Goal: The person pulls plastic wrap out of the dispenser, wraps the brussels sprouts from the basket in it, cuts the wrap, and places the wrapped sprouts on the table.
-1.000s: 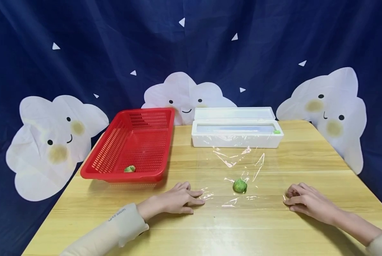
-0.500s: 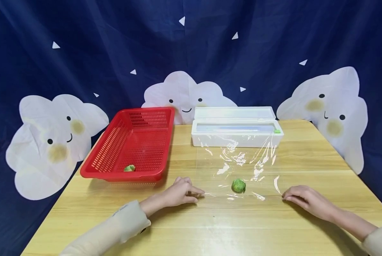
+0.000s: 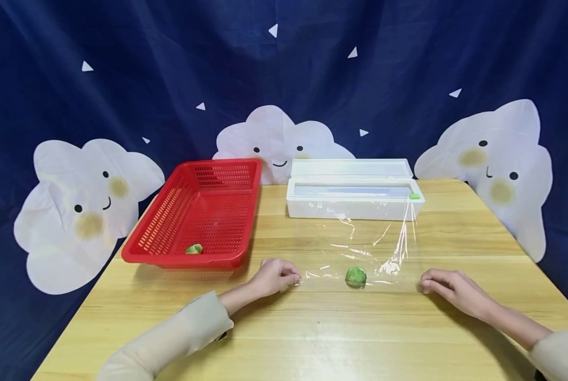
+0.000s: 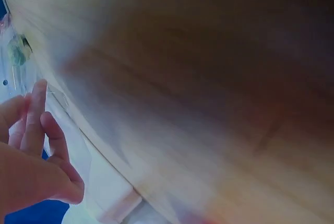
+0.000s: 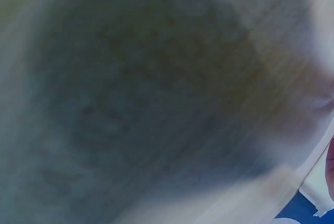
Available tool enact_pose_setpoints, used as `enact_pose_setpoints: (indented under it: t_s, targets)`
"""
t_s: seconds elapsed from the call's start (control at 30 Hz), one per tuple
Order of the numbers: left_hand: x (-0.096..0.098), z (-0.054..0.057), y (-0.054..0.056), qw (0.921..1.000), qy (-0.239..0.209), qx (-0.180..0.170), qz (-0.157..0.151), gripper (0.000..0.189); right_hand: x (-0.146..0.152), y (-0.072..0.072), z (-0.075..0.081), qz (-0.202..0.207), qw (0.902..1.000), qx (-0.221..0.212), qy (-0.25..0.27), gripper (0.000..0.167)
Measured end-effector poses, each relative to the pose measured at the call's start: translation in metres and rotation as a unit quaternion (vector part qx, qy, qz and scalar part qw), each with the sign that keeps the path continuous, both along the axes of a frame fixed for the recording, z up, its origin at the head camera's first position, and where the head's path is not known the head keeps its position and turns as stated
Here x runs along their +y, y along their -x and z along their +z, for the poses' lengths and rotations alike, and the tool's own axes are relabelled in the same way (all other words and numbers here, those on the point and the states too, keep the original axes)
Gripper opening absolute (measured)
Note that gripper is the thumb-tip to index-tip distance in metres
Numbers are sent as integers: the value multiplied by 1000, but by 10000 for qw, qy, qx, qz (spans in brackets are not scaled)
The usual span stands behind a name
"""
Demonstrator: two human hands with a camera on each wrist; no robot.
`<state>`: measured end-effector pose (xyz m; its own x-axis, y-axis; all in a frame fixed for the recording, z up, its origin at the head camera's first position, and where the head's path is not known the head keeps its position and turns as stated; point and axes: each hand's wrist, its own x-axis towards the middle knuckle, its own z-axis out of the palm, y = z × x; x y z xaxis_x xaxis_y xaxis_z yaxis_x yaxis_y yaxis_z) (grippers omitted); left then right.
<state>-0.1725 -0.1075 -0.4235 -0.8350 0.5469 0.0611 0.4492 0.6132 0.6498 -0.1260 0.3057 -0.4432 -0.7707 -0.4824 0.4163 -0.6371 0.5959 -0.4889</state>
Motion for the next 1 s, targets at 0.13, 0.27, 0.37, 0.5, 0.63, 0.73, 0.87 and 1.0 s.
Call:
enact_pose_setpoints:
  t_s: [0.13,0.27,0.37,0.5,0.63,0.73,0.87,1.0]
  targets:
    - [2,0,1,9993,-72,-282,246,10,0,0,0,-96,9987,-443,226,22]
    - [5,1,4,9980,35,-384,497,11,-2,1,0,-307,9968,-673,291,20]
    - [6,2,6,9967,172,-436,656,13,-4,1,0,-490,9948,-837,300,18]
    - [7,2,10,9953,472,-375,753,15,-6,0,5,-794,9894,-1195,212,14]
    - [11,4,13,9932,828,-169,801,15,-11,0,9,-1278,9826,-1337,-145,14]
    - [15,6,14,9905,1124,131,779,15,-17,-2,10,-1640,9776,-1200,-542,15]
    - [19,7,14,9850,1475,587,683,18,-25,-3,11,-1905,9727,-667,-1144,12]
    - [23,6,12,9772,1796,925,653,22,-30,1,11,-1962,9671,-259,-1600,9]
